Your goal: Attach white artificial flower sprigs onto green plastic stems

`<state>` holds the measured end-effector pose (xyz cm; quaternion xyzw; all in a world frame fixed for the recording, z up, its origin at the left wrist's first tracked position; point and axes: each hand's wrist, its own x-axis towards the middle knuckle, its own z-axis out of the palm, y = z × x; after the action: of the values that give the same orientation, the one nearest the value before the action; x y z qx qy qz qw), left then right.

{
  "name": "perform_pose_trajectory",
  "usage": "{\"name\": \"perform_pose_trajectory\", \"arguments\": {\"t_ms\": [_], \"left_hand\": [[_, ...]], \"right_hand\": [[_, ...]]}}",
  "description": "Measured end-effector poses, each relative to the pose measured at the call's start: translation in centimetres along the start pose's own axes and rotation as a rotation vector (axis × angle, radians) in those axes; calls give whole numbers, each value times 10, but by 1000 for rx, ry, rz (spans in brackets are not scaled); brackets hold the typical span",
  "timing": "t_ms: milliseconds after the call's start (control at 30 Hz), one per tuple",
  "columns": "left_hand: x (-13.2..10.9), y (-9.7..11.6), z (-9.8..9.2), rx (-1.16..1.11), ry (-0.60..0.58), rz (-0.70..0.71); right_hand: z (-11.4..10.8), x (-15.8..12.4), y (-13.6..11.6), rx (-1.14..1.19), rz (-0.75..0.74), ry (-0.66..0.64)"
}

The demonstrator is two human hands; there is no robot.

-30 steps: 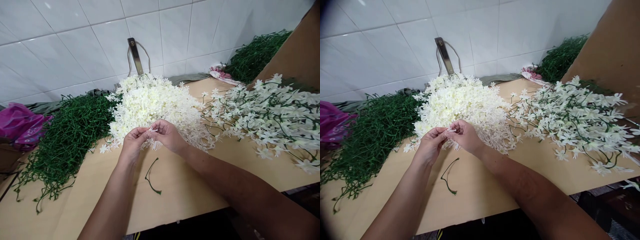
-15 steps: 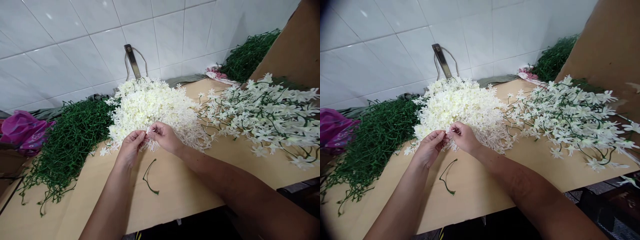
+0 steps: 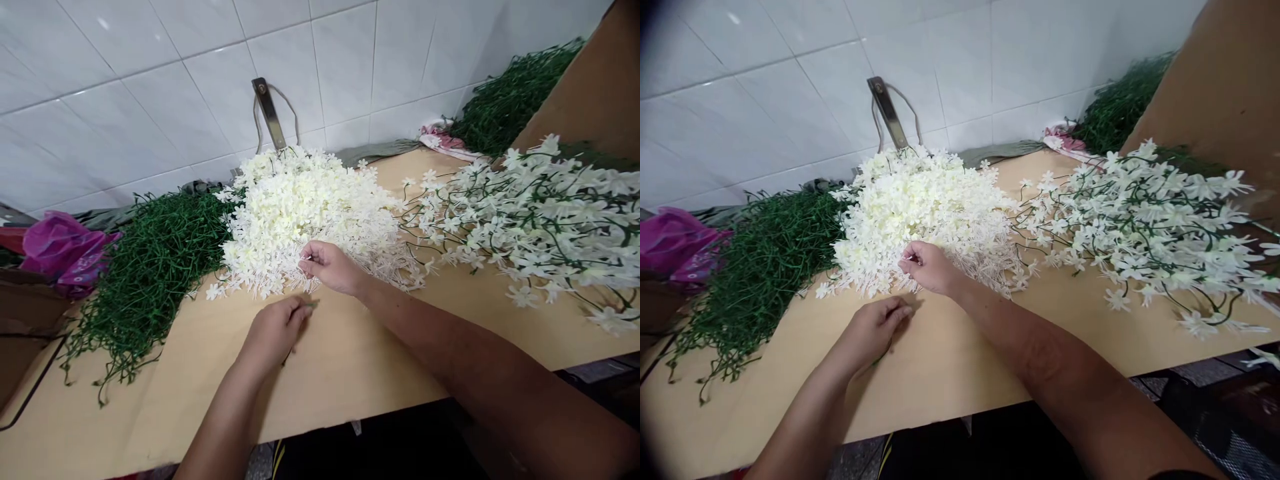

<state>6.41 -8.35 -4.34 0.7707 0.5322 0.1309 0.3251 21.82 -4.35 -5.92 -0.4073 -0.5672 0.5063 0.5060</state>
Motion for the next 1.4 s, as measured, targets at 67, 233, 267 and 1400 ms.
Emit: {"name": "perform_pose_trajectory", "arguments": {"t_ms": [67, 233, 267, 1400], "left_hand": [[6, -5, 1, -197, 22, -14], [11, -14, 0, -624, 100, -60], [11, -14, -1, -681, 94, -73], [16, -26, -5, -1068, -144, -98]], "right_hand": [[0, -2, -3, 16, 4, -62], [2, -4, -7, 68, 43, -189], [3, -4, -7, 68, 59, -199], [10, -7, 3, -1, 30, -224]]}}
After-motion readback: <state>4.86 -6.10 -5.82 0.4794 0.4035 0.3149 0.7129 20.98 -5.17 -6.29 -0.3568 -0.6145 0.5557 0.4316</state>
